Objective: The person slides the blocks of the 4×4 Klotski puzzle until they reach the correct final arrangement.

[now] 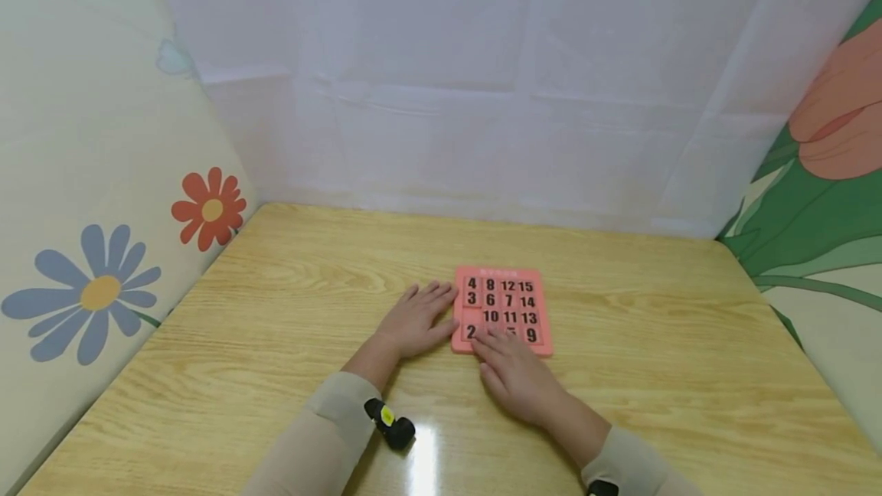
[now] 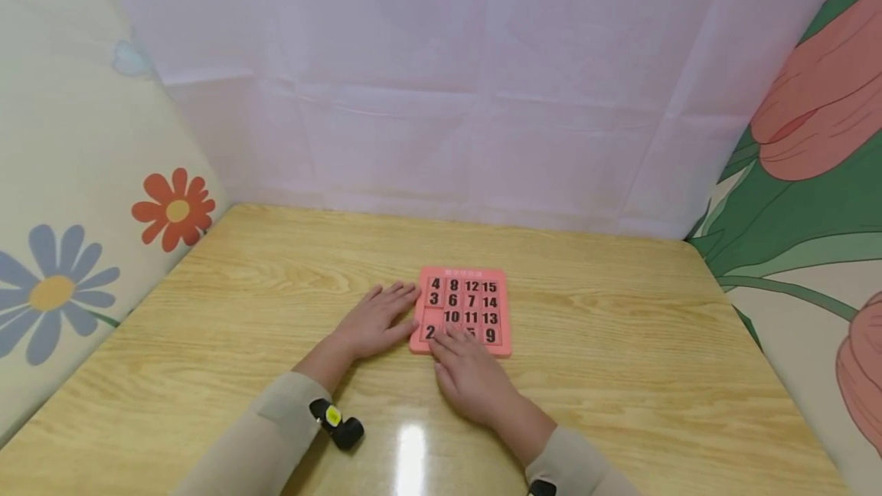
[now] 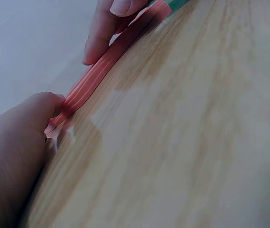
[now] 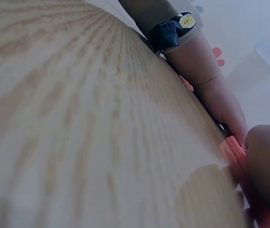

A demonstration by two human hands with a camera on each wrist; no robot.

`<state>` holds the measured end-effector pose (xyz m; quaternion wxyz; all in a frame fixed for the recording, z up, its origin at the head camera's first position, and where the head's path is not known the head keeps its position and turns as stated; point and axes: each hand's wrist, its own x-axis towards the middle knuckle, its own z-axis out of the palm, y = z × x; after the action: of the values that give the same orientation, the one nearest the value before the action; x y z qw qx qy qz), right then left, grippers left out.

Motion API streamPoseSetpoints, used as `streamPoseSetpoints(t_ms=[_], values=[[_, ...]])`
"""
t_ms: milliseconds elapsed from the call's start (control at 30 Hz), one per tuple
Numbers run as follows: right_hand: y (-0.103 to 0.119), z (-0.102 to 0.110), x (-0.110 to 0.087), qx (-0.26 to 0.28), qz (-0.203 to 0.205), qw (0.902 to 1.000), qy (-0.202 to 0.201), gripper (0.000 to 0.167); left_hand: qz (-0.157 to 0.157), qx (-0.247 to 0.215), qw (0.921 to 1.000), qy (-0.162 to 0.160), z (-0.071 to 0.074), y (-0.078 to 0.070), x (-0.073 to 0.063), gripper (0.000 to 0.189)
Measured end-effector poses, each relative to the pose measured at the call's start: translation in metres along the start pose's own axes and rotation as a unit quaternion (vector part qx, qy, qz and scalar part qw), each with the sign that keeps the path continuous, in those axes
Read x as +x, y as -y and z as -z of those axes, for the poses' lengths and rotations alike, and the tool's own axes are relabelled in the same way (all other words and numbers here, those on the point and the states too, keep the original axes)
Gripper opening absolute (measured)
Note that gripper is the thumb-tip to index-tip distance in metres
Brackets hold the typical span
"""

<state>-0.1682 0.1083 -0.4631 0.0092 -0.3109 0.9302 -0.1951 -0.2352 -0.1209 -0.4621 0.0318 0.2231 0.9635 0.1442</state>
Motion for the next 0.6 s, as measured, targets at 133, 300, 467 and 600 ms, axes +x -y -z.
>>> streamPoseSetpoints(t_ms=[133,300,467,600], values=[[0.0000,-0.0012,0.0001,0.001,-0.003,1.0000,0.000,0.046,0.000,0.000,1.0000,-0.001,-0.0006,0.0008,0.0001,0.066],[0.0000,-0.0019,0.0017,-0.015,0.008,0.9998,-0.006,0.046,-0.001,-0.001,1.0000,-0.003,-0.0007,0.0014,-0.0002,0.065],[0.0008,-0.0015,0.0049,-0.015,0.008,0.9998,-0.006,0.045,0.001,-0.001,1.0000,0.001,-0.0003,0.0011,0.0001,0.066],[0.0019,-0.0010,0.0078,-0.010,-0.005,0.9999,0.000,0.046,0.002,-0.002,1.0000,0.004,-0.0001,0.0010,0.0003,0.066]])
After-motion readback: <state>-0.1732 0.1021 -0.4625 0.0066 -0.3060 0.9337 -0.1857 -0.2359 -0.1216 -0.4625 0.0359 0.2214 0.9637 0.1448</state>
